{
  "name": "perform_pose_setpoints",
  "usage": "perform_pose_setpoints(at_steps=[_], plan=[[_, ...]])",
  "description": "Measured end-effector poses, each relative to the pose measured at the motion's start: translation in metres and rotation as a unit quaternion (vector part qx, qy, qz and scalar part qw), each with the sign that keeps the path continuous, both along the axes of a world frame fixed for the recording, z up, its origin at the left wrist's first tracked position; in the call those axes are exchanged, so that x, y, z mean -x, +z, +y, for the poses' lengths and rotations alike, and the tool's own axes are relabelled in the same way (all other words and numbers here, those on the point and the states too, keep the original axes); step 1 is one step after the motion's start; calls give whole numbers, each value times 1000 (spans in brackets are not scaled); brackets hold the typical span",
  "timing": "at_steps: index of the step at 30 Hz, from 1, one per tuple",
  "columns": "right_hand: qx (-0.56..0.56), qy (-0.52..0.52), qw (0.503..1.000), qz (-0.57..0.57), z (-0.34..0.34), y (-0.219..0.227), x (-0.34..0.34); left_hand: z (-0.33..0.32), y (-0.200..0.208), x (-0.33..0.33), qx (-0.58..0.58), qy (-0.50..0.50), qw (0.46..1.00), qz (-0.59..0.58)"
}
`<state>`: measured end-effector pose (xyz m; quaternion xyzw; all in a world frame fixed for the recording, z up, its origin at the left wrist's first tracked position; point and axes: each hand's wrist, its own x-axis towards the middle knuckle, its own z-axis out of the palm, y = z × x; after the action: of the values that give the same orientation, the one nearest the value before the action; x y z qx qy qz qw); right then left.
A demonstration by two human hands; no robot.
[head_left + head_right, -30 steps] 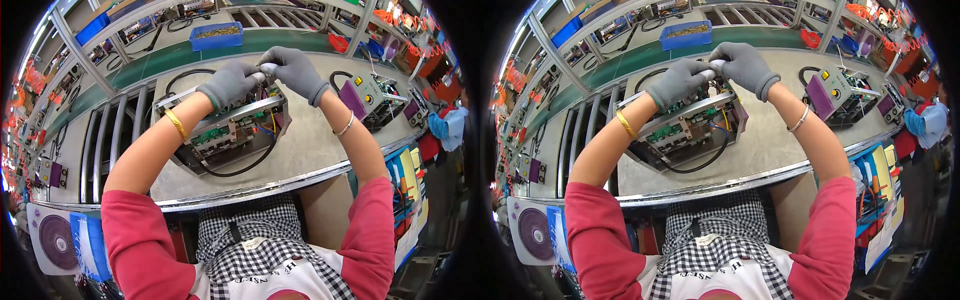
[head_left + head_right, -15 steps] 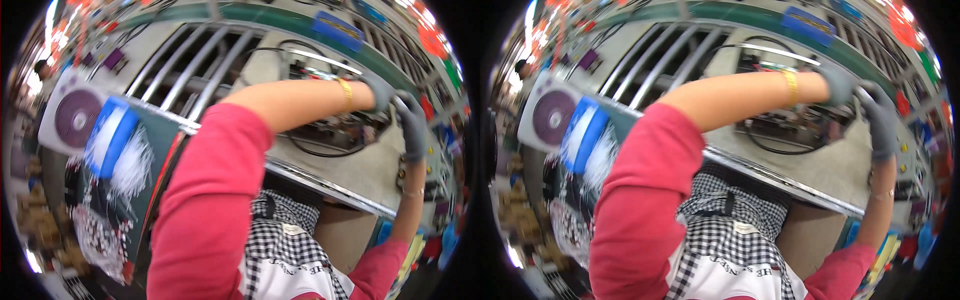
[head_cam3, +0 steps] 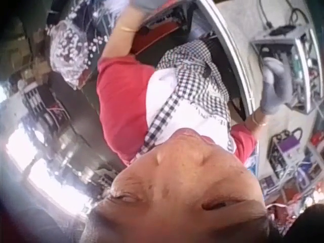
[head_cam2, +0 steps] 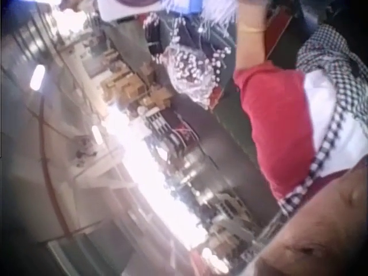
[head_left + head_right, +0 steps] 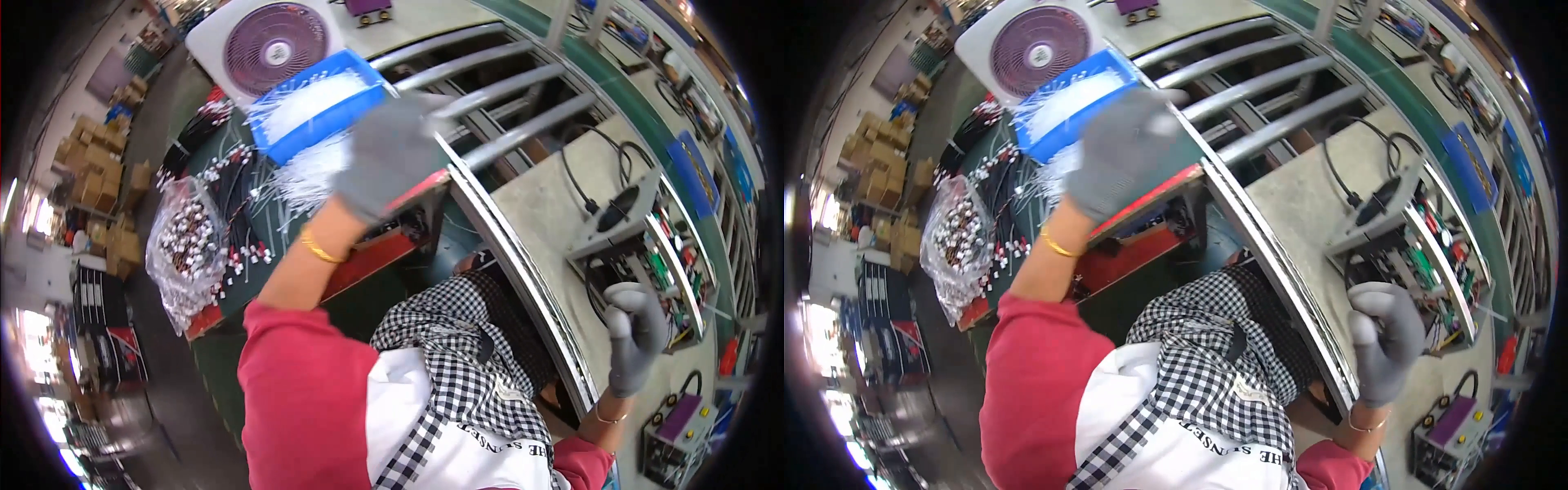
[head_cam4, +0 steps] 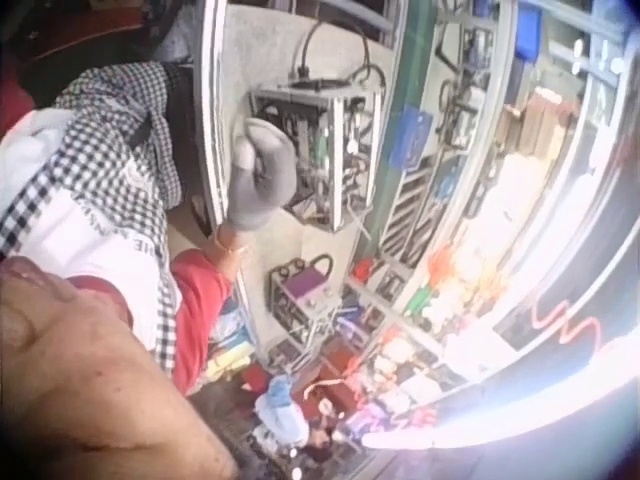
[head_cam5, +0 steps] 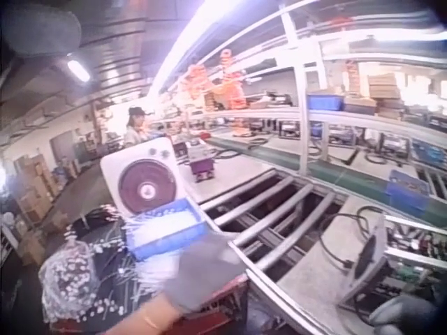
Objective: Assembling and wiring internal components of an electronic power module inside a chassis.
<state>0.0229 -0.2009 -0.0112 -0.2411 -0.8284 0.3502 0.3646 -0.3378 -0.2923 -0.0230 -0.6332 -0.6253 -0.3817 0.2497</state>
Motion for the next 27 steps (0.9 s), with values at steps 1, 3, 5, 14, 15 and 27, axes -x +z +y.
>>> perform_pose_setpoints(at_steps=[1, 3, 5, 14, 15, 27], plan=[[8, 35, 999, -1, 1, -4, 14, -32, -29, 64, 21, 154, 987, 41], [27, 71, 997, -18, 2, -10, 37, -109, -59, 145, 75, 384, 920, -31], [45, 121, 991, -31, 6, -13, 58, -195, -74, 201, 225, 570, 789, -57], [33, 224, 971, -77, -14, -16, 132, -248, -99, 207, 446, 552, 693, -130], [49, 233, 968, -79, -15, -18, 135, -248, -102, 211, 453, 555, 686, -124], [71, 227, 966, -102, -20, -35, 132, -246, -133, 254, 381, 611, 690, -71]])
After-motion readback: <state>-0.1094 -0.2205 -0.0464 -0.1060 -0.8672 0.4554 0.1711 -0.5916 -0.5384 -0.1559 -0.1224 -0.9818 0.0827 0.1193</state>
